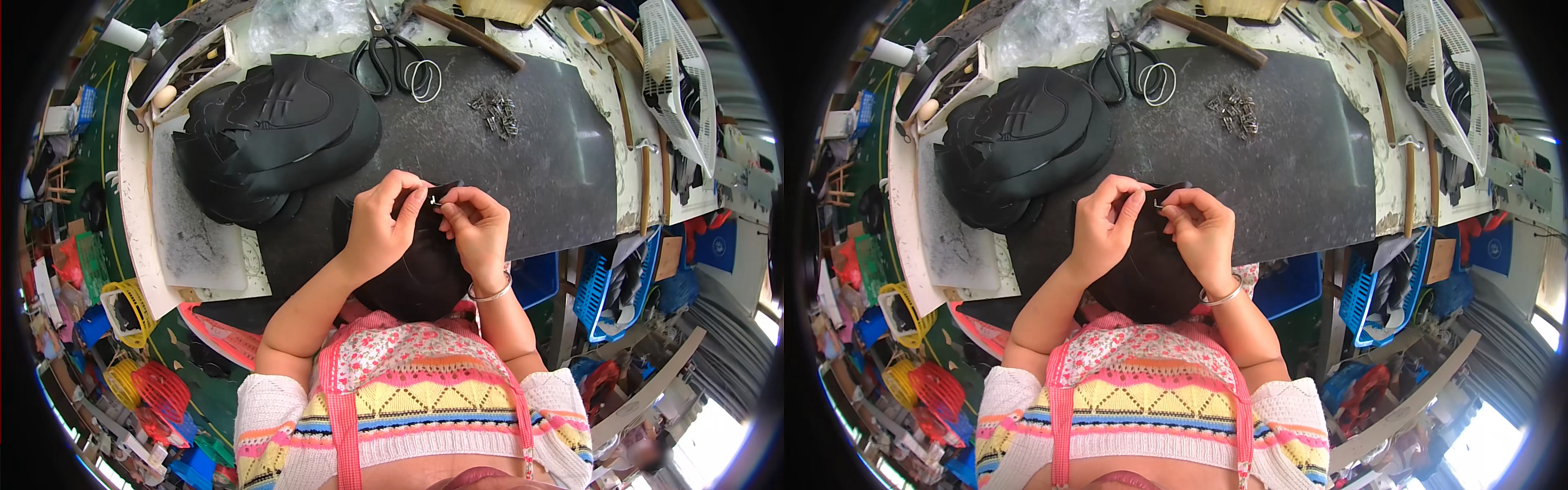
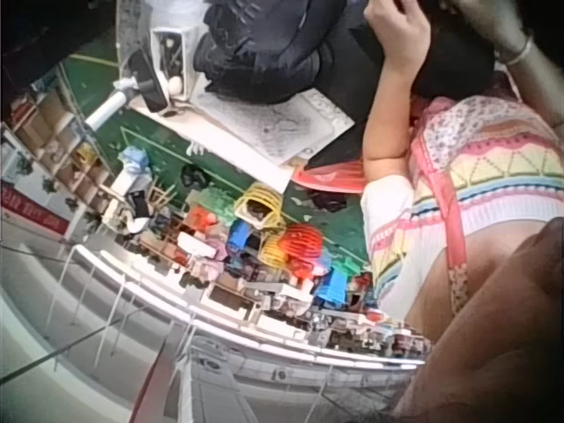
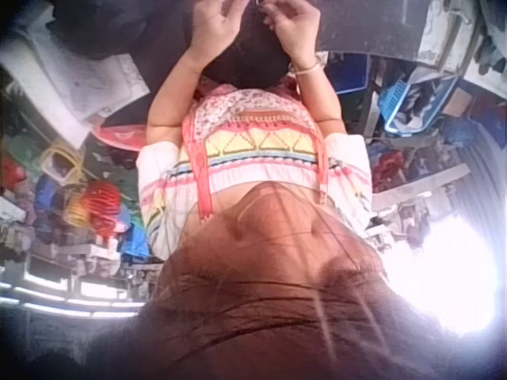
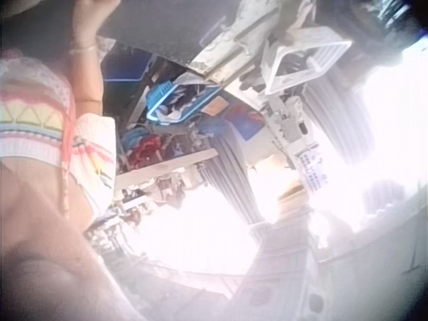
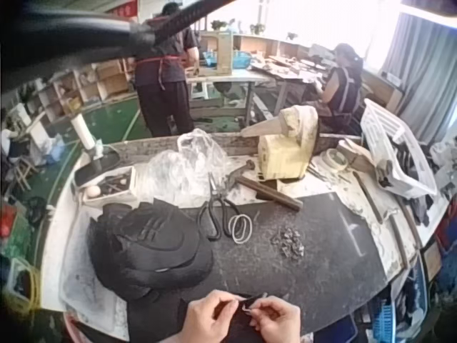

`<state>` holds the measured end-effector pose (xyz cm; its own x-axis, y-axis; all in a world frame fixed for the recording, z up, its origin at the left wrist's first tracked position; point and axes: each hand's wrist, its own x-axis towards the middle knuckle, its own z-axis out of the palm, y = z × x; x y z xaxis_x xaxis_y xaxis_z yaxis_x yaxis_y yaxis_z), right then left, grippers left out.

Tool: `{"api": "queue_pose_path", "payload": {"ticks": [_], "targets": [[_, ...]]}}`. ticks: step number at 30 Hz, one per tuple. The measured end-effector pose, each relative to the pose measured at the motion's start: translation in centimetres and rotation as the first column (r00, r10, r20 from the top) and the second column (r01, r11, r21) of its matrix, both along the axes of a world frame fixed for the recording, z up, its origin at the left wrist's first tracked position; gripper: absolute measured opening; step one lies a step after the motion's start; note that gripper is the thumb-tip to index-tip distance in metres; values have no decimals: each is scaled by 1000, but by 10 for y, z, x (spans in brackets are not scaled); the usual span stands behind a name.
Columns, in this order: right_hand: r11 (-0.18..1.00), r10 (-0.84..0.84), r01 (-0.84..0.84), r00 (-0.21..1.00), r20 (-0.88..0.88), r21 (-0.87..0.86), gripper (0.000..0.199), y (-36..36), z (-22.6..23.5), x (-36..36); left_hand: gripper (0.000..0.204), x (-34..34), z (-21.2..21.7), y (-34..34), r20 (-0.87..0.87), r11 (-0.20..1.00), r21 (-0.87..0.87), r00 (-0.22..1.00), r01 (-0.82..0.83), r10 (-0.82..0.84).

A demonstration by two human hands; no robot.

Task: The person attaches metal clips to black shoe components by hand, inserting each piece and folding the material over.

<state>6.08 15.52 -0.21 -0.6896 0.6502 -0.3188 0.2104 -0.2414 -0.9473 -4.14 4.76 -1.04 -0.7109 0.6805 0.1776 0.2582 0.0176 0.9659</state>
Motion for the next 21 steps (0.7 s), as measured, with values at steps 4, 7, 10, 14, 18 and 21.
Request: {"api": "queue_pose_path", "payload": {"ticks": [4,7,10,14,18,21], "targets": [[993,28,-27,1000,0,111,9,-1,4,0,10,-1,0,-3,169,1000,-9,985,27,-25],[985,29,-34,999,34,169,11,-1,5,0,10,1,-3,-3,171,1000,13,985,0,-2],[960,34,-40,999,28,276,13,-2,1,1,8,4,0,-4,167,999,38,986,-10,4],[907,15,-25,1000,27,419,12,-5,-3,1,7,8,6,-4,75,999,45,997,-14,11],[826,-66,49,998,10,562,17,-13,-6,3,8,7,3,-4,26,998,60,1000,14,-16],[626,-232,286,957,-177,726,40,-9,1,-4,15,8,-2,-7,155,994,109,987,34,-51]]}}
